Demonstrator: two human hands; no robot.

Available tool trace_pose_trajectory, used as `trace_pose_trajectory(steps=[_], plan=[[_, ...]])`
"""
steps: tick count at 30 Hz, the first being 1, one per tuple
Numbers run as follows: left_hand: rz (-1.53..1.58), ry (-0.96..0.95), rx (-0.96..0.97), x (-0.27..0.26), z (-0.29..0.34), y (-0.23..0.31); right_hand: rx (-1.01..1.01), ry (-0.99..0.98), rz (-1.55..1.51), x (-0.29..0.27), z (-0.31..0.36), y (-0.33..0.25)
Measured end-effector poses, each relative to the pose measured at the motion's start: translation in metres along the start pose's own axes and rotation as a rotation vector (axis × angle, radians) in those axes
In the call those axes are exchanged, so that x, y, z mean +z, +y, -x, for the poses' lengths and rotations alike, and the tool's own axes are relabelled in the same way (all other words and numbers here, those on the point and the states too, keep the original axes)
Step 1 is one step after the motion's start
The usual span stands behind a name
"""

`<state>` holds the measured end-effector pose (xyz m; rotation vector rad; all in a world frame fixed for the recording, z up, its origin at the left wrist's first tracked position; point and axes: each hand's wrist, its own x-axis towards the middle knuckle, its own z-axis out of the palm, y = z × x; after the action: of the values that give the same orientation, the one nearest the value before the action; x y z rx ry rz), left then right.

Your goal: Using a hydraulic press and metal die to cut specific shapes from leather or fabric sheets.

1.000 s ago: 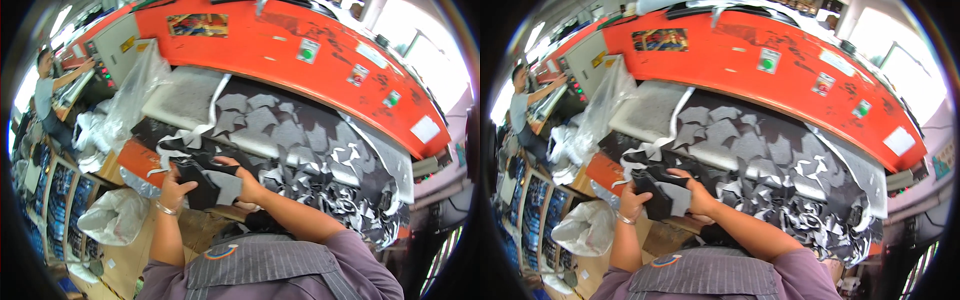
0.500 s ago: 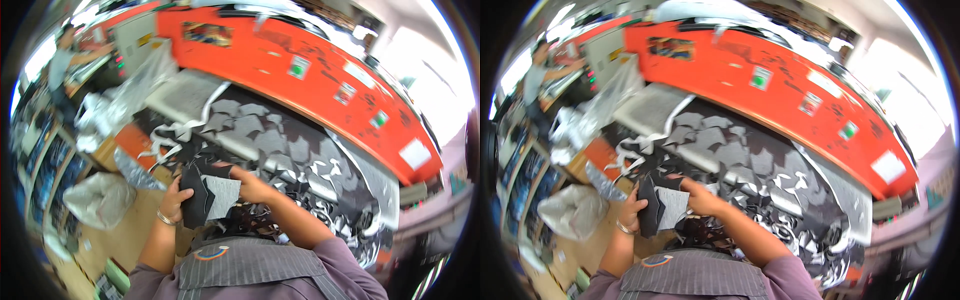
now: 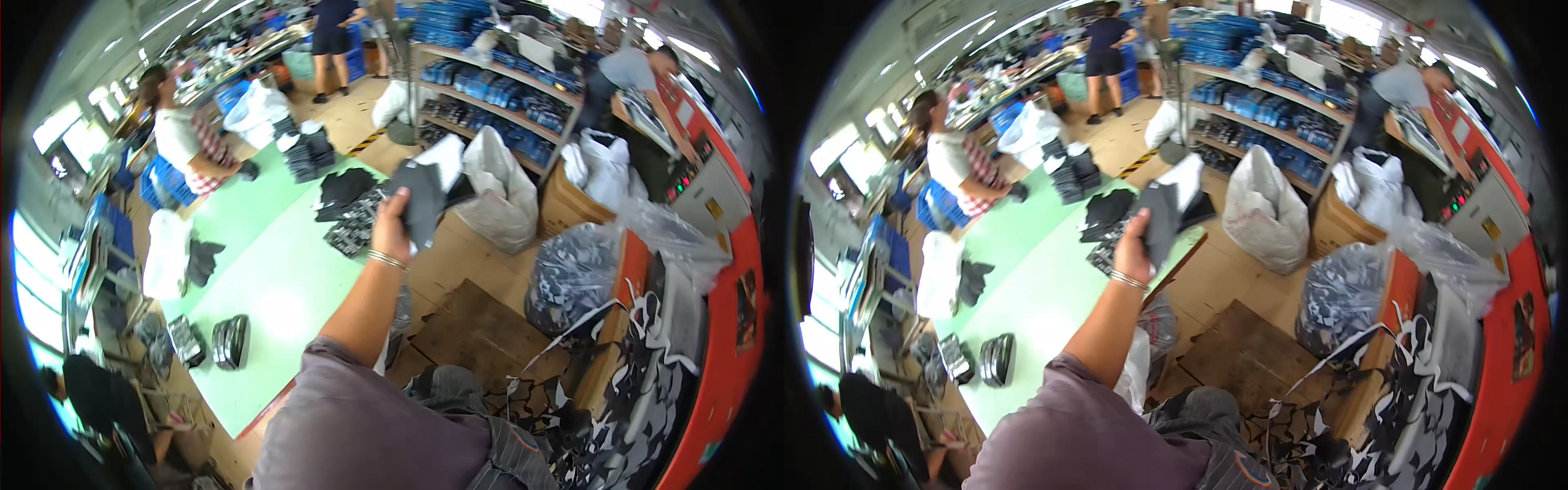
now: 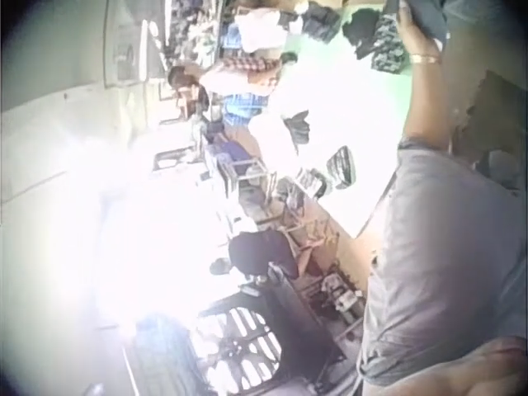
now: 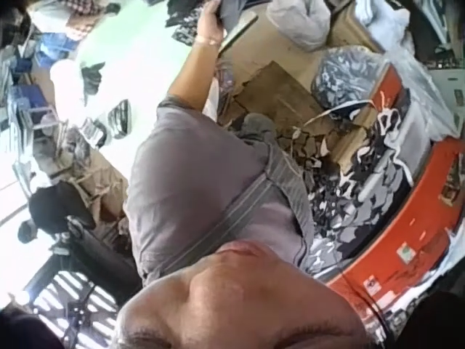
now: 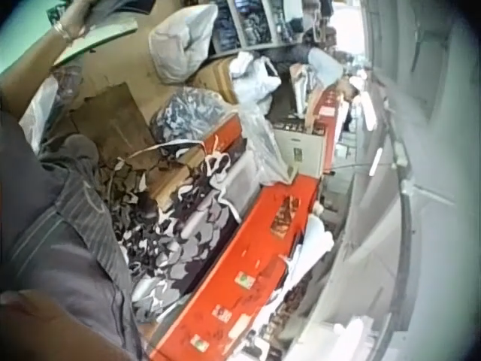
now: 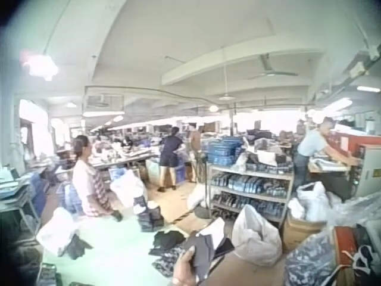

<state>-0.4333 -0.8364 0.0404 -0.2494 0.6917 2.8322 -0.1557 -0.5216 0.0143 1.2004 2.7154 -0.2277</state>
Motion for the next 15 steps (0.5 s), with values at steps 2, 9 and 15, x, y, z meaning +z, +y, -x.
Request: trace_pose_trajectory(steps=[2, 9, 15], plan=[[-0.032, 0.107, 0.241, -0.051, 0.013, 0.076, -0.097, -0.02, -0.001, 0.012, 0.009, -0.007], [-0.261, 0.849, 0.518, -0.154, 0.014, 0.227, -0.176, -0.023, -0.006, 0.009, 0.017, -0.032], [-0.942, 0.543, 0.467, -0.26, -0.016, 0.146, -0.139, 0.029, -0.063, -0.029, 0.046, -0.083]])
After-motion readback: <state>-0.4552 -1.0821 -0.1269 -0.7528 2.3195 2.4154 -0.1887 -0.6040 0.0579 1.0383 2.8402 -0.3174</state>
